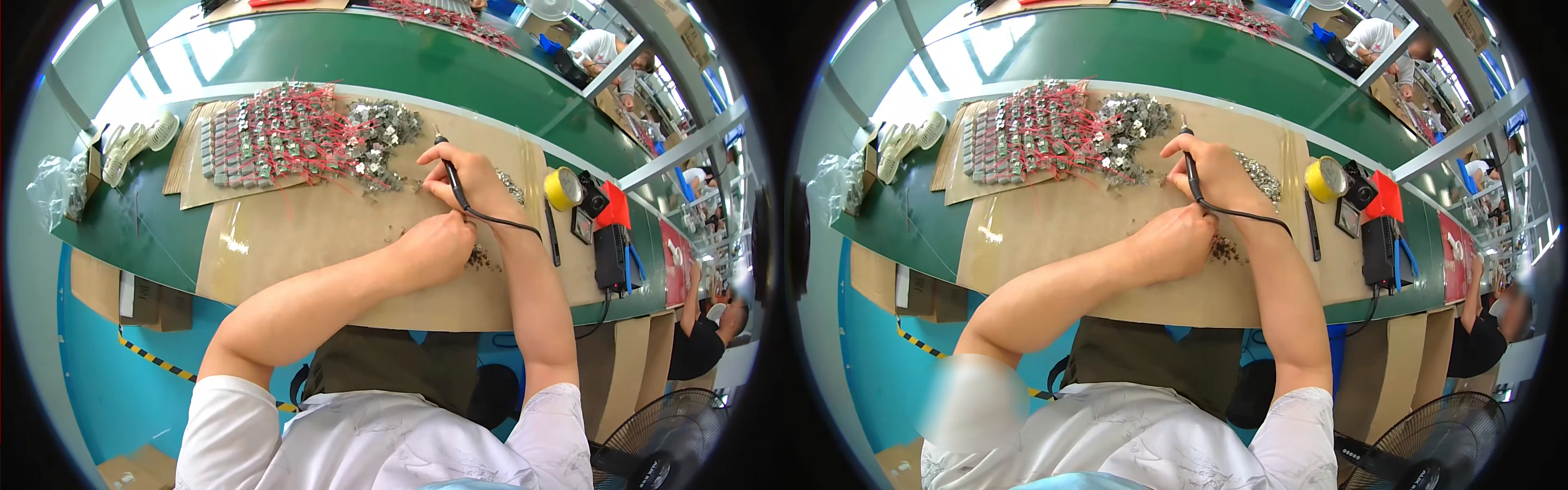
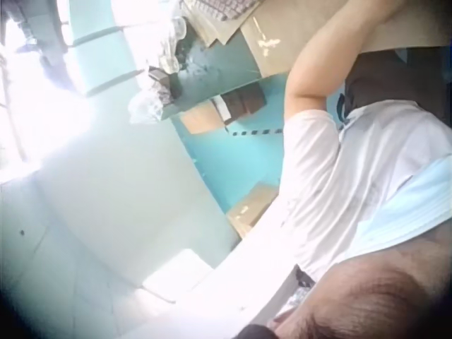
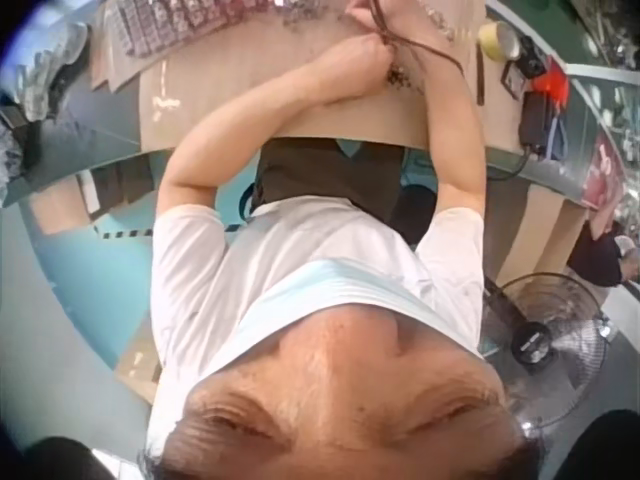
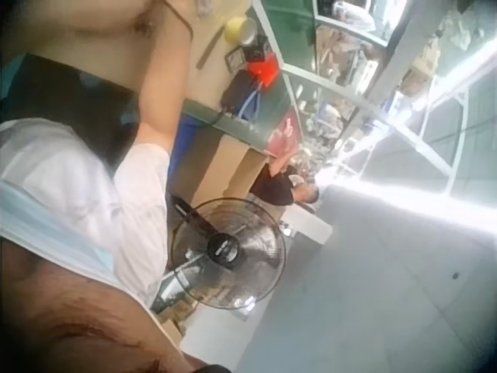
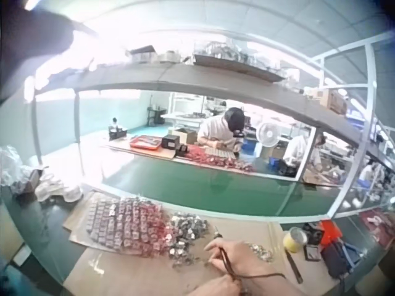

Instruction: Soldering small electronic components onto circuit boards at a factory assembly line.

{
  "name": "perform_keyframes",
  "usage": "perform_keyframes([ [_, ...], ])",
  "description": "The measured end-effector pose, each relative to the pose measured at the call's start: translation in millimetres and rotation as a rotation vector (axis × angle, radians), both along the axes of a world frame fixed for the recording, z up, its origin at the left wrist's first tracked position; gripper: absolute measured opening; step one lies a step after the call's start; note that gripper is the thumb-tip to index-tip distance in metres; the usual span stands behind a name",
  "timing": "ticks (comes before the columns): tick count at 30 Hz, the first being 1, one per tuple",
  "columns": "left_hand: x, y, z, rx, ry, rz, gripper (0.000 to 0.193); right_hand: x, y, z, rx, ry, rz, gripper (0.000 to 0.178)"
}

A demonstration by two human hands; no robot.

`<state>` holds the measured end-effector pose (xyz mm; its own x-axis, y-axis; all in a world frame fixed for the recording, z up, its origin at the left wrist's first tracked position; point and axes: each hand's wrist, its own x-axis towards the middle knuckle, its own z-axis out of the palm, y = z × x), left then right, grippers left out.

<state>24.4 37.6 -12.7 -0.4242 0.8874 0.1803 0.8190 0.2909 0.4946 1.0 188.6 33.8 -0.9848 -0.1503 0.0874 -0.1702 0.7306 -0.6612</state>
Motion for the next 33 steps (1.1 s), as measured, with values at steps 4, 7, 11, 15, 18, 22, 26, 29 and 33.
perform_keyframes([
  [4, 0, 1, -1, 0.018, -0.023, -0.001, 0.017, 0, 0, 0, -0.046, -0.024, -0.068, 0.033],
  [7, 1, 1, -6, 0.036, -0.003, 0.017, 0.017, 11, 9, 1, -0.088, 0.04, -0.108, 0.032],
  [11, 1, -4, -3, 0.081, 0.035, 0.039, 0.014, 51, 34, 6, 0.007, 0.226, -0.155, 0.032],
  [15, 1, -3, 2, 0.06, -0.027, 0.065, 0.014, 97, 50, 5, 0.044, 0.231, -0.201, 0.032],
  [18, 2, -1, -1, 0.078, -0.056, 0.085, 0.014, 109, 55, -14, 0.046, 0.282, -0.242, 0.031],
  [22, 4, -1, 5, 0.138, -0.094, 0.151, 0.013, 114, 61, -24, 0.052, 0.403, -0.283, 0.028],
  [26, 5, -1, 14, 0.05, -0.123, 0.144, 0.016, 115, 64, -28, 0.009, 0.507, -0.288, 0.028],
  [29, 6, -2, 12, 0.041, -0.12, 0.155, 0.016, 114, 64, -31, -0.067, 0.537, -0.259, 0.029],
  [33, 5, -3, 12, 0.083, -0.131, 0.14, 0.013, 116, 58, -31, -0.1, 0.462, -0.242, 0.031],
])
